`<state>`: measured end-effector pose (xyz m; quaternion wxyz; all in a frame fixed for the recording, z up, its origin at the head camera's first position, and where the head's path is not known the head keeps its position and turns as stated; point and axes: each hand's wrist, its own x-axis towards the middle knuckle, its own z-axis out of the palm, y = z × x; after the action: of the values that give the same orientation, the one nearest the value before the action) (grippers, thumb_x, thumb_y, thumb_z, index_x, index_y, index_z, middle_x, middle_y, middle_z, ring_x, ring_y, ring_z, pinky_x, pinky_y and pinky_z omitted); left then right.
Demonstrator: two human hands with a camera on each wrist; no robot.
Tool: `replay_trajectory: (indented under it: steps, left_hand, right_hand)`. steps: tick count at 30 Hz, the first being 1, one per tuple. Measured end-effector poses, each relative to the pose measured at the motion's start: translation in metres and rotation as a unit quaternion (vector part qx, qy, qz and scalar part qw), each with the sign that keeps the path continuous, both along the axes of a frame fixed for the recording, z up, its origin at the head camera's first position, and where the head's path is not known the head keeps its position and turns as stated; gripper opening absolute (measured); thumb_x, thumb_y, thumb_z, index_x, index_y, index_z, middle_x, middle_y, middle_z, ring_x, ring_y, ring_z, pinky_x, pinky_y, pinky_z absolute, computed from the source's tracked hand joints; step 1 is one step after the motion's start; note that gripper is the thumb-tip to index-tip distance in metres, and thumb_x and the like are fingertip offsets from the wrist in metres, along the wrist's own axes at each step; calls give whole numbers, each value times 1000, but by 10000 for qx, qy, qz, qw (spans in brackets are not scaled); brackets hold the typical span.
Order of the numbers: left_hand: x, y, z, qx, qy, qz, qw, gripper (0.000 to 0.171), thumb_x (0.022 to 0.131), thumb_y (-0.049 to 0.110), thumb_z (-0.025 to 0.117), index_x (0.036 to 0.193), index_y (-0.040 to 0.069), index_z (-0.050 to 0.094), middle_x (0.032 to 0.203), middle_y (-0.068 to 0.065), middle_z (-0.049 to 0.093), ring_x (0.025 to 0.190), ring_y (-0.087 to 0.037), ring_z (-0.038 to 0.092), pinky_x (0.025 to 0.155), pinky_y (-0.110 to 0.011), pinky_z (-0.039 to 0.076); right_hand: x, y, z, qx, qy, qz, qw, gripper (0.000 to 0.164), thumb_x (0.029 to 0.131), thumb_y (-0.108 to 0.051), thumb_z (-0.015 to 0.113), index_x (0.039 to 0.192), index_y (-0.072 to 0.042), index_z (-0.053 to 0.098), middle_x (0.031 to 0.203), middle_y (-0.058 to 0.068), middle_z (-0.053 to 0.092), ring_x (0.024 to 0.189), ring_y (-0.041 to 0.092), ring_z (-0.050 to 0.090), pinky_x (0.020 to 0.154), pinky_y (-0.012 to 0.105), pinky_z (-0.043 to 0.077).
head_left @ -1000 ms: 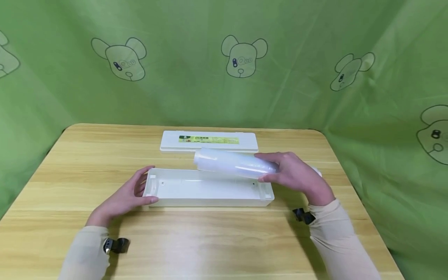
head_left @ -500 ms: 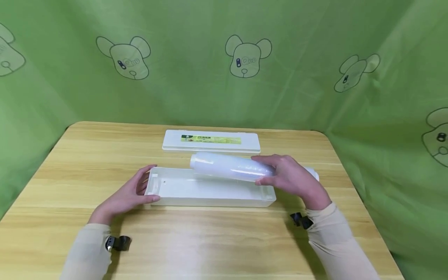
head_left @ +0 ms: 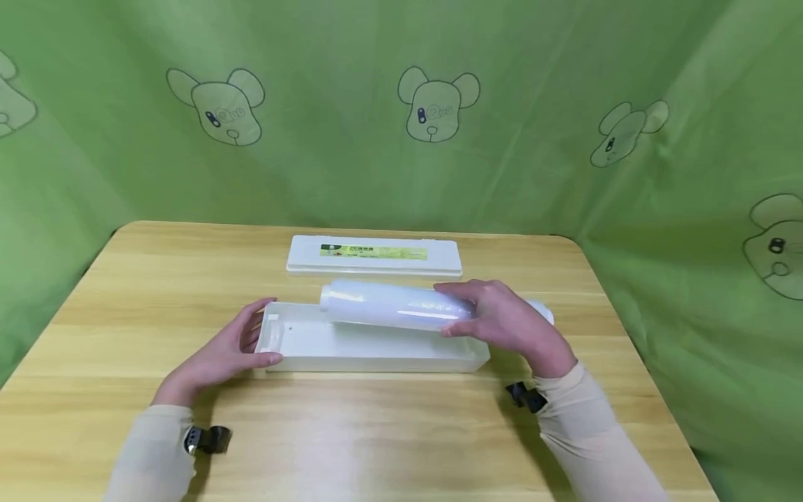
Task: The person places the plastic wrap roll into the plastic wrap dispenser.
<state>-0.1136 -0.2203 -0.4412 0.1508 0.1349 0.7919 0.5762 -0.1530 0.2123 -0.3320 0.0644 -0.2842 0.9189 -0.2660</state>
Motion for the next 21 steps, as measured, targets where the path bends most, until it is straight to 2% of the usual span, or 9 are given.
replay_trajectory:
  steps: [10, 15, 21]
  left_hand:
    - [3, 1, 4, 128, -21, -8, 9999, 97, 85, 13, 78, 155, 8, 12, 156, -30, 18, 139, -48, 24, 111, -52, 28]
    - [2, 2, 3, 190, -8, -45, 9998, 97, 85, 12, 78, 155, 8, 11, 155, -30, 18, 139, -48, 24, 111, -51, 28]
    - [1, 1, -1, 144, -77, 9, 9999, 98, 84, 16, 79, 156, 11, 12, 157, -27, 18, 141, -46, 23, 111, -48, 28]
  right_hand:
    - [5, -13, -1, 0, 26, 161, 9999, 64, 79, -30, 83, 135, -9, 60, 121, 3, 66, 106, 15, 60, 94, 39, 50]
    - [6, -16, -1, 75, 64, 122, 9999, 65, 80, -31, 83, 136, -9, 59, 127, 6, 64, 117, 19, 57, 99, 42, 47]
    - [8, -23, -3, 86, 30, 161, 9998, 64, 80, -30, 83, 136, -9, 60, 126, 5, 64, 116, 18, 58, 99, 40, 48]
